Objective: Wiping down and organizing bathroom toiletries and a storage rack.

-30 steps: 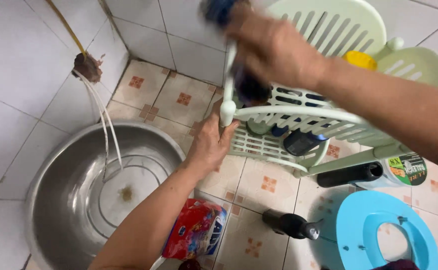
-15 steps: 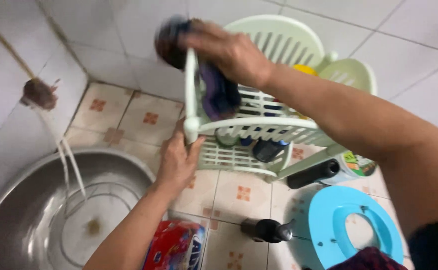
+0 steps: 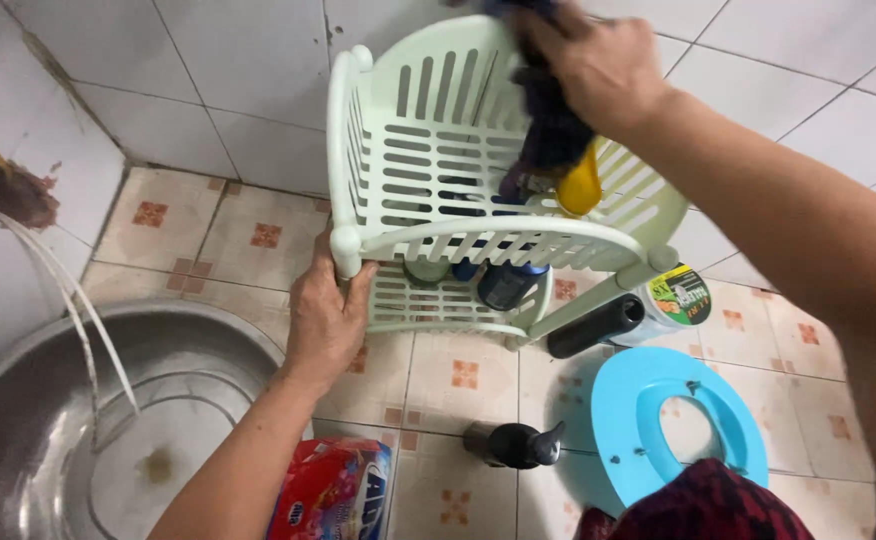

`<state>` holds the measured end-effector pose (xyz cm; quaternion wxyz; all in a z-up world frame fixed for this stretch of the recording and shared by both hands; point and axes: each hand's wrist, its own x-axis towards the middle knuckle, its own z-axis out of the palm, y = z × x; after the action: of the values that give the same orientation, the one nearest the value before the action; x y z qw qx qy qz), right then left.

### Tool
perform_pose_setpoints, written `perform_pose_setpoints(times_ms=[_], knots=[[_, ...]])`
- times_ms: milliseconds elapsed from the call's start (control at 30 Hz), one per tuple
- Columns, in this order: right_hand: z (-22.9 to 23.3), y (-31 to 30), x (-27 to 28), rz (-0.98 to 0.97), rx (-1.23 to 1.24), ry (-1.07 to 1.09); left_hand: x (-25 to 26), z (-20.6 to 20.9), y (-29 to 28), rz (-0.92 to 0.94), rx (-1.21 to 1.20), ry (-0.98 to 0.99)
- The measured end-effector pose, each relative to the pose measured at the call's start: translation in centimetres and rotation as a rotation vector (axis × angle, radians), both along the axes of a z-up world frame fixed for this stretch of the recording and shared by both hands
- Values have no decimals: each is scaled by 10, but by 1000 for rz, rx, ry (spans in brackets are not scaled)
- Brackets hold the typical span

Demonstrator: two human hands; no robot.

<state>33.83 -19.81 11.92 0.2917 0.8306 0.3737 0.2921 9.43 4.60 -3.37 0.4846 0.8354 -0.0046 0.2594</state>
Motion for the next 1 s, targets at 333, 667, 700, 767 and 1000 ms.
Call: perform_pose_setpoints(times_ms=[333, 667, 700, 767, 1000], knots=[[-56, 59, 41, 150, 271, 51, -1, -2, 6, -33, 22, 76], [-36, 33, -27, 472, -436, -63, -2, -2, 3, -48, 66, -76], [-35, 23, -33, 310, -457, 99, -3, 0, 0, -60, -5, 11], [-35, 7, -35, 141, -469, 257, -3, 6, -1, -74, -75, 97], [-40, 72, -53, 310, 86, 658, -1, 2, 4, -57, 16, 22]])
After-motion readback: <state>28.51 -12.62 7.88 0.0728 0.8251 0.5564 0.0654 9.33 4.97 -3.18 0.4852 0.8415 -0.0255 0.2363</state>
